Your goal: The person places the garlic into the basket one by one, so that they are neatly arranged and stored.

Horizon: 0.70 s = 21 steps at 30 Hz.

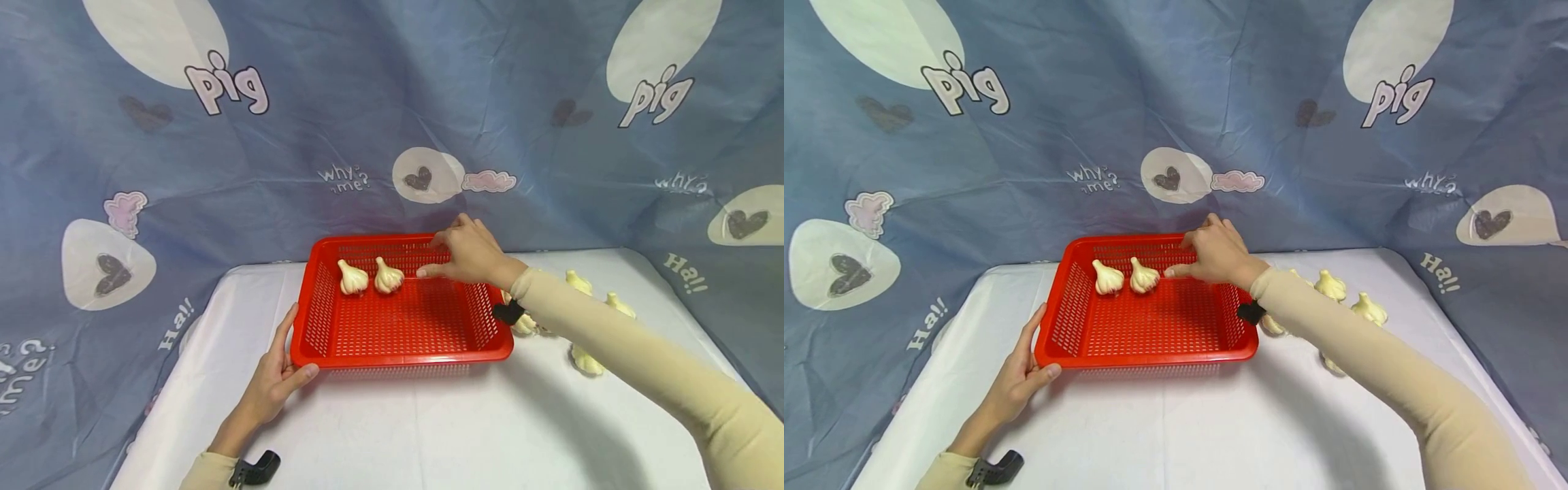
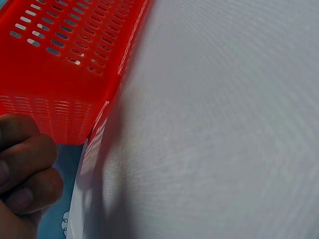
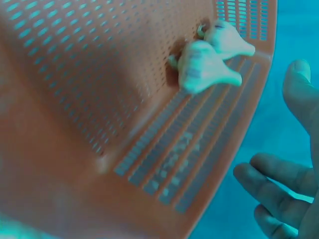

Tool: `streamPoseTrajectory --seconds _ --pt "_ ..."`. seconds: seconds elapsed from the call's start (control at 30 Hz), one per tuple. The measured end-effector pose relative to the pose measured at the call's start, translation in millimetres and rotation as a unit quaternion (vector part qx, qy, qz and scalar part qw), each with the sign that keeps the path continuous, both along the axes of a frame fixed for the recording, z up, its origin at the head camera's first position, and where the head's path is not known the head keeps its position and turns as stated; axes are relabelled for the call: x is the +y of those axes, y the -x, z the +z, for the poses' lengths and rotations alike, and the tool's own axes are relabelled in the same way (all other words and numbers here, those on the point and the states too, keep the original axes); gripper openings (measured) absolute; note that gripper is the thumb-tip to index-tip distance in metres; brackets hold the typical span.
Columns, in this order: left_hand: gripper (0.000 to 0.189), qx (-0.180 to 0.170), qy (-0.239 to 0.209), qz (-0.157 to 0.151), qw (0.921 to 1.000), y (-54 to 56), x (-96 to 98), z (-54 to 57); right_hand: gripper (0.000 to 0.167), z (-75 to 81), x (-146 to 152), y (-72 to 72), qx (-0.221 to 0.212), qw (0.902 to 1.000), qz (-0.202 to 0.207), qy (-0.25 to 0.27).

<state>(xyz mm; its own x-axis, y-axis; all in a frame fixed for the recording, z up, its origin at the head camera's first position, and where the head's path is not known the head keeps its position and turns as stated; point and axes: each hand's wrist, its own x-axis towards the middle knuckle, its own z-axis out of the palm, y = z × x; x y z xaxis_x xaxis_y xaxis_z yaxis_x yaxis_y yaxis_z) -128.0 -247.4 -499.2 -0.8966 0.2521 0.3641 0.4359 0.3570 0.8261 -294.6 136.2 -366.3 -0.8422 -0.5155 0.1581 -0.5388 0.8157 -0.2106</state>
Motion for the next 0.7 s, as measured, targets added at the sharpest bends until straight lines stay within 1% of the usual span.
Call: streamPoseTrajectory --seconds 0.13,0.3,0.4,0.5,0.7 --pt "0.104 -0.007 0.006 -0.001 1.0 0.1 0.0 1.7 0.064 8.0 28.6 -6.2 0.013 0.9998 -0.01 0.01" --pt "0.104 -0.013 0.014 0.0 0.9998 1.2 -1.9 0.9 0.062 15.0 66.4 -14.8 0.021 0.9992 -0.025 0.024" --pt "0.104 -0.012 0.016 -0.002 0.9998 1.5 -2.6 -0.4 0.056 17.6 88.7 -21.6 0.023 0.9988 -0.036 0.025" --pt "0.104 -0.011 0.018 -0.003 0.9998 1.1 -2.5 -0.7 0.049 18.2 111.1 -31.5 0.026 0.9985 -0.043 0.019" --pt "0.103 -0.015 0.017 -0.002 0.9997 1.4 -1.8 0.1 0.038 11.7 158.5 -57.3 0.033 0.9994 -0.013 -0.002"
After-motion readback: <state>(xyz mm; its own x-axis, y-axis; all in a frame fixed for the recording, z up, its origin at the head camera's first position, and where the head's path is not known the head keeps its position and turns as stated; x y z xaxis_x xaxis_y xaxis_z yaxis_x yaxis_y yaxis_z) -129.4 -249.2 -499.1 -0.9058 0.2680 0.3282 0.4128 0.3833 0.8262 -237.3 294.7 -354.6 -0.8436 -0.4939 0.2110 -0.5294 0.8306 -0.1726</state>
